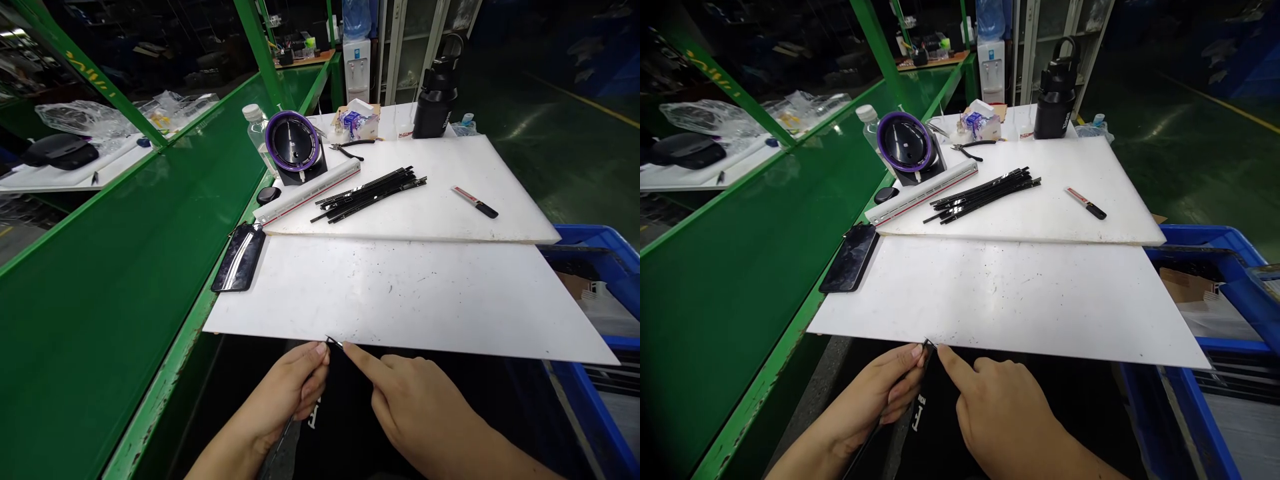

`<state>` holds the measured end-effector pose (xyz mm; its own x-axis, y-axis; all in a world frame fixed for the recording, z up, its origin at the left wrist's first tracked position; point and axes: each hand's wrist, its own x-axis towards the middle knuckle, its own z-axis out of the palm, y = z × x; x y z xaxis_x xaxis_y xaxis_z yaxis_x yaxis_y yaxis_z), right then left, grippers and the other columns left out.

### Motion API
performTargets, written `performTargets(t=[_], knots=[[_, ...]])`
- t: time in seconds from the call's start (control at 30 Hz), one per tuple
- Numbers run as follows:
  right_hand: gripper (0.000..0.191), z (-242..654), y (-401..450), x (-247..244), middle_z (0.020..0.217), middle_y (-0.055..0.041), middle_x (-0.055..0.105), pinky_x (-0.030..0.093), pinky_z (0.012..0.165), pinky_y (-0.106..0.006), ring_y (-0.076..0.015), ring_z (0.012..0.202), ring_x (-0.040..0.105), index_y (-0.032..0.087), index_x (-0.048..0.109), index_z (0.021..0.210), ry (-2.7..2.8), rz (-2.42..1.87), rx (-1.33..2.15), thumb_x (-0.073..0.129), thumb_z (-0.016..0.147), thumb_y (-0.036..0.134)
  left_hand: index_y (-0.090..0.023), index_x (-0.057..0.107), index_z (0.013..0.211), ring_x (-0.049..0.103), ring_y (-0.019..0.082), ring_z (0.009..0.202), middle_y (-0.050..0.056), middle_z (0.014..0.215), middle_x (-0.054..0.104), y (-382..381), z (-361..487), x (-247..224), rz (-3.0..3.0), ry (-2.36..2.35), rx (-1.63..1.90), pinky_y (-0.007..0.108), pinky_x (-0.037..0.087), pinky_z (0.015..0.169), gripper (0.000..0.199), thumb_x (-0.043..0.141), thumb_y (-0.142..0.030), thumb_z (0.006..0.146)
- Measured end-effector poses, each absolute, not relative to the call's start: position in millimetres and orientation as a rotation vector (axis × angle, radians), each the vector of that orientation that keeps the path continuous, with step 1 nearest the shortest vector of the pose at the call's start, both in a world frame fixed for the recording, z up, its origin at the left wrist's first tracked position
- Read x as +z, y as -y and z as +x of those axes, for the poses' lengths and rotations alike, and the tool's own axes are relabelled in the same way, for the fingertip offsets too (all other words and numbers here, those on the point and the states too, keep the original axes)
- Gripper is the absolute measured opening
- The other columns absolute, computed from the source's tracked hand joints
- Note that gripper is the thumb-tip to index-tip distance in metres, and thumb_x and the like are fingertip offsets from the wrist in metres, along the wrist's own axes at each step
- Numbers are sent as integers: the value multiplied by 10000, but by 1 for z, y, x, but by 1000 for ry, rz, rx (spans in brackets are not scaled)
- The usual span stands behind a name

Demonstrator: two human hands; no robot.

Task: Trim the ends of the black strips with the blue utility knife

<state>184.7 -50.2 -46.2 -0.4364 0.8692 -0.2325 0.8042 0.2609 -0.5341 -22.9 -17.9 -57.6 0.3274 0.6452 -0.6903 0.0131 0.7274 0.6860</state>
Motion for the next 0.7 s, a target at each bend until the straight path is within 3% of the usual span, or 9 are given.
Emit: performTargets(t=[0.37,0.7], knots=[[708,178,59,-52,725,-6,626,144,502,-309,-200,537,577,374,294,1515,2520,-1674,641,406,856,141,-184,503,760,165,38,388,-98,471,313,17,-24,-57,625,-1179,464,159,147,338,343,584,-499,868],[682,183,57,-47,786,-18,656,208,526,-309,-198,634,616,367,320,1511,2419,-1657,817,380,867,150,-188,417,659,156,34,387,-93,475,293,15,-24,-56,650,-1172,446,175,117,342,430,602,-530,842]])
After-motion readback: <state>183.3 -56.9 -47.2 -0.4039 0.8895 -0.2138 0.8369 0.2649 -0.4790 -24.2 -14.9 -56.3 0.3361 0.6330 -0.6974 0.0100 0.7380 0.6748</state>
